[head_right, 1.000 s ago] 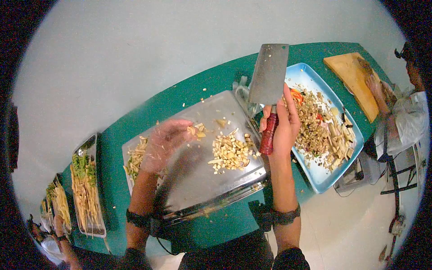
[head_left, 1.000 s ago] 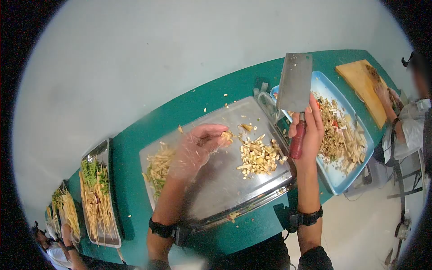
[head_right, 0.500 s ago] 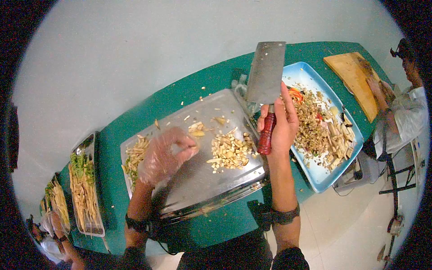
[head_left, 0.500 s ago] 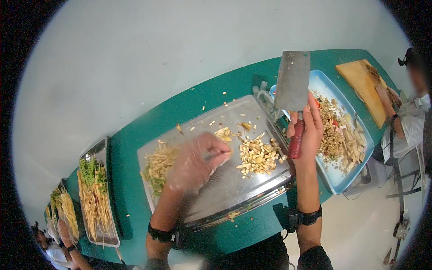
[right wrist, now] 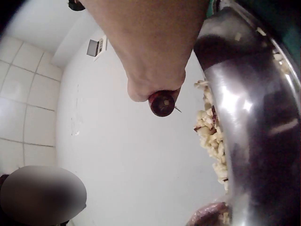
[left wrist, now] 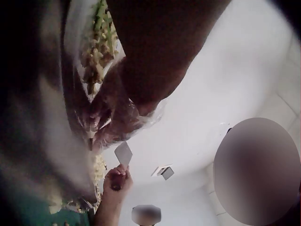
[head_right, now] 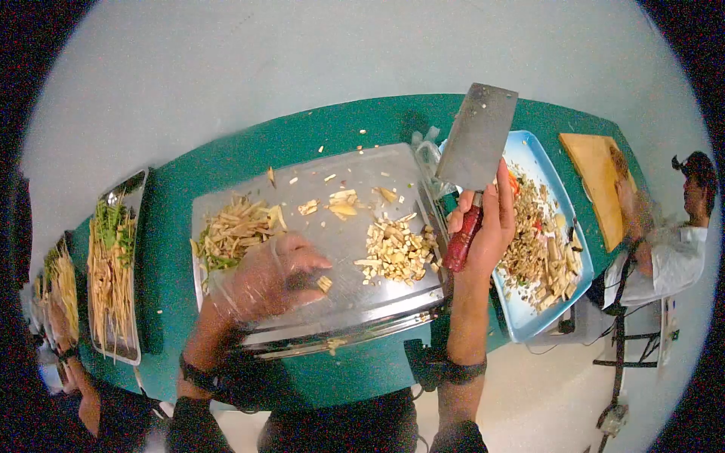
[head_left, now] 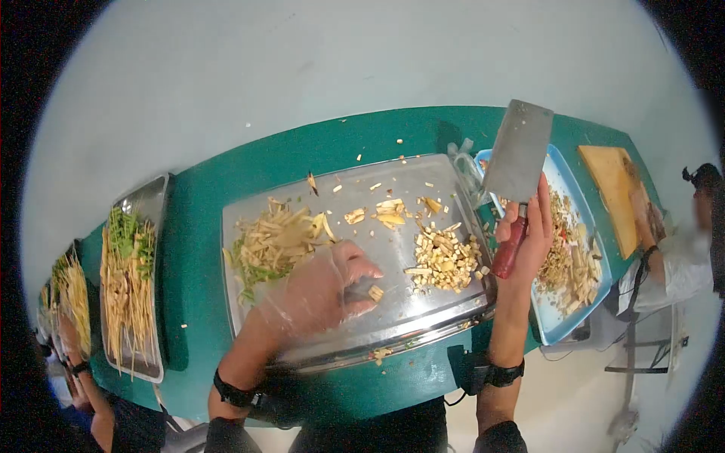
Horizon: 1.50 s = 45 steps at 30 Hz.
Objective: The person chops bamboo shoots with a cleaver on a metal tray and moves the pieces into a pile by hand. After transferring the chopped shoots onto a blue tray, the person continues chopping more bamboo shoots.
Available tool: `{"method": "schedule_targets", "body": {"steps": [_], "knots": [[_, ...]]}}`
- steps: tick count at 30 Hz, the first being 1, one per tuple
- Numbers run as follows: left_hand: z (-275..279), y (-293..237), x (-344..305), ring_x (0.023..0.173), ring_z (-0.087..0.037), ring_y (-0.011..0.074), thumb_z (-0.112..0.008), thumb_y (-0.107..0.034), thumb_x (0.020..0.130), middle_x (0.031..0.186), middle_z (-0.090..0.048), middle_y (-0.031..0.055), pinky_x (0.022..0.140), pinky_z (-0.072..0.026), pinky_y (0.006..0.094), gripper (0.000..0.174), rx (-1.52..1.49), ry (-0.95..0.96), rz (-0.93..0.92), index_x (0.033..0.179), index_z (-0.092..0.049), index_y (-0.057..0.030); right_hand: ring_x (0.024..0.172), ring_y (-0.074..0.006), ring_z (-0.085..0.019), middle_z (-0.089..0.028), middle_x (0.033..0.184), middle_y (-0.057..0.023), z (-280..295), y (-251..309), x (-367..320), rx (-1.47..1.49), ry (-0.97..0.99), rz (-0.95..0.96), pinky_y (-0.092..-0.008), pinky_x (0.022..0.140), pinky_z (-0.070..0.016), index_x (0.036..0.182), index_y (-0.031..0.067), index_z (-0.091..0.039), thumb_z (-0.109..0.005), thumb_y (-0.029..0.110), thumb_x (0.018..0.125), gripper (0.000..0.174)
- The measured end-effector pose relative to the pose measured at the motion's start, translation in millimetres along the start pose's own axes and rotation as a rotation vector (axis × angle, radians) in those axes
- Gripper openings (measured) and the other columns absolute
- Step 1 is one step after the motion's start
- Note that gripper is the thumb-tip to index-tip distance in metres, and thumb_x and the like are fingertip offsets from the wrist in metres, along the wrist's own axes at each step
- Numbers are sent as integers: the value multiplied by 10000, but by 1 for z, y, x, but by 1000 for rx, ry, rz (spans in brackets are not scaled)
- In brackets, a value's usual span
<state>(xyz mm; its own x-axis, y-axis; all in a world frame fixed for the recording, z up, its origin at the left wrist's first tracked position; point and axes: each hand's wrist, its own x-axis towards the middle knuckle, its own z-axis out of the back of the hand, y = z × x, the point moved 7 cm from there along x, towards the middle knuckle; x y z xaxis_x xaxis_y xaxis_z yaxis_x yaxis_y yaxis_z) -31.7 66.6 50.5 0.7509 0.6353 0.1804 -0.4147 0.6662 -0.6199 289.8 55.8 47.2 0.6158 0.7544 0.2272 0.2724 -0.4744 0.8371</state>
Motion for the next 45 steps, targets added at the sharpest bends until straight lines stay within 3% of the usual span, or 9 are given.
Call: {"method": "schedule_targets", "body": {"steps": [9,11,12,14,16,18,21,27,45], "knots": [[-13,6,2,1022,-685,336,-838,-233,925,1068,-689,112,881,-575,455,182,-49,-16,-40,1050,-761,-125,555,-127,-544,-602,785,-86,-3,-3,0,-17,-54,13,-270,466,-476,1638,45,-443,-496,109,1149,495],[-26,1,1,1017,-684,335,-837,-239,927,1068,-684,112,878,-575,457,185,-73,-61,-27,1045,-753,-123,739,-80,-621,-730,1287,-89,-3,-1,-3,-62,68,68,-234,540,-470,1606,31,-504,-511,114,1143,470],[-32,-1,1,1013,-683,338,-839,-253,925,1069,-679,111,876,-575,463,202,-78,-103,-8,1042,-742,-119,739,-80,-621,-730,1287,-89,-7,5,-7,-68,71,75,-234,540,-470,1606,31,-504,-511,114,1143,470],[-32,-2,1,1009,-683,340,-842,-267,923,1071,-673,111,874,-575,468,221,-87,-153,6,1040,-732,-115,725,-66,-614,-731,1256,-88,-22,22,-23,-236,-17,107,-224,546,-465,1609,12,-495,-526,139,1141,485],[-28,-2,-3,1020,-686,346,-845,-285,917,1091,-667,113,885,-579,473,250,-143,-197,19,1055,-718,-118,631,-68,-598,-747,1084,-83,-36,39,-51,-322,-6,107,-229,503,-430,1613,-12,-482,-548,176,1137,516],[-21,0,-4,1031,-688,350,-840,-287,919,1100,-666,115,893,-582,474,251,-124,-177,35,1062,-717,-121,529,-67,-561,-713,855,-65,-61,47,-89,-413,163,11,-228,457,-382,1595,-27,-504,-579,187,1127,520],[-18,2,-6,1049,-688,359,-826,-278,927,1110,-662,118,904,-584,477,239,-108,-148,33,1071,-715,-124,510,-97,-549,-650,714,-46,-66,49,-131,-606,258,-124,-245,479,-424,1571,-4,-554,-556,102,1122,462],[-24,4,-8,1057,-674,360,-808,-248,937,1094,-651,112,913,-576,475,209,-101,-157,-27,1077,-717,-124,544,-66,-566,-670,707,-31,-65,33,-168,-667,407,-212,-232,521,-436,1564,39,-585,-564,123,1128,445],[-34,2,-7,1091,-647,381,-817,-175,869,1105,-611,118,904,-573,500,255,-69,-153,18,1073,-682,-103,573,-64,-601,-661,673,-14,-81,30,-185,-774,409,-158,-252,544,-484,1549,37,-604,-580,96,1107,446]]}}
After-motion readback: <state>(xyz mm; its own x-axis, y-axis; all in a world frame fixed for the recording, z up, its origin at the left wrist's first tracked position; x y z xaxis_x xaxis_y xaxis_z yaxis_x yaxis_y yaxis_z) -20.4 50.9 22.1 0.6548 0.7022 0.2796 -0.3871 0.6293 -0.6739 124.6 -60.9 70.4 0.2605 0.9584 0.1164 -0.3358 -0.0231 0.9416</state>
